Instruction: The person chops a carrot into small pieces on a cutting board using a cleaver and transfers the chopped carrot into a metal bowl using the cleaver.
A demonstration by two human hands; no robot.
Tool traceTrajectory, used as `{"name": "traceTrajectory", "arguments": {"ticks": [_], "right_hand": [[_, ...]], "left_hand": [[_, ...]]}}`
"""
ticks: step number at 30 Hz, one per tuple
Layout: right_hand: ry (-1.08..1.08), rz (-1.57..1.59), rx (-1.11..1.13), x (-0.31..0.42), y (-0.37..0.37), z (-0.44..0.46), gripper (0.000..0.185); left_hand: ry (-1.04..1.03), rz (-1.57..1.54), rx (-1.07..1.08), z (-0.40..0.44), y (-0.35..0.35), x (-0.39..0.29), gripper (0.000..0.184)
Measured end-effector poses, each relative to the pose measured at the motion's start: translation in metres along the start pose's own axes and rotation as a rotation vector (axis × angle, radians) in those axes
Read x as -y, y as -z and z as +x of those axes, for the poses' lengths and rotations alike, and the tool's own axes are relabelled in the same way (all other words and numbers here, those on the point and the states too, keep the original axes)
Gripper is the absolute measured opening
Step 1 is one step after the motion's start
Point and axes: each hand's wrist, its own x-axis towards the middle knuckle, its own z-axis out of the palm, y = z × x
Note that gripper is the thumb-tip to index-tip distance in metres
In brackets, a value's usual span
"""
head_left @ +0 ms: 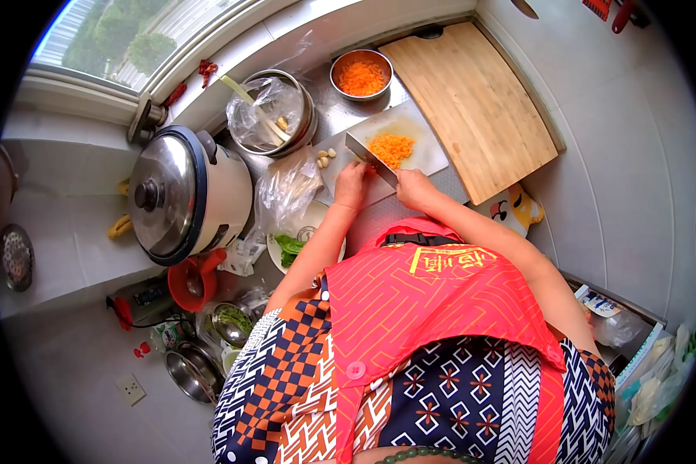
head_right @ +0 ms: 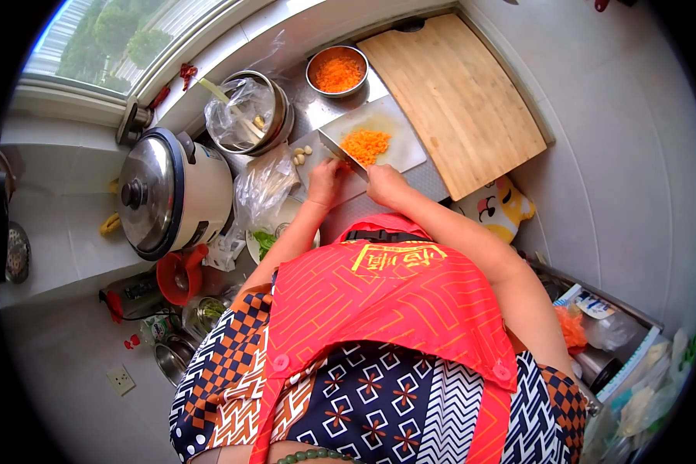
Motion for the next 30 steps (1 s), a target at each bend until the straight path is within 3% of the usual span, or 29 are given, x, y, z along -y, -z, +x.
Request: {"name": "traceTrajectory", "arguments": {"ticks": [11,20,30], "right_hand": [[0.043,0.067,-0.058,0.005,0.014,-0.016,0.02],[-0.01,0.031,0.025,0.008,0.016,-0.013,0.019],[0.023,0.053,-0.019,0.007,0.001,-0.001,0.017]], "left_hand": [[-0.022,0.001,0.0,-0.002,-0.002,0.004,0.011],[-0.052,-0.018,-0.017,-0.001,-0.005,0.007,0.008],[0.082,-0.103,0.051,0.003,0.002,0.013,0.01]]}}
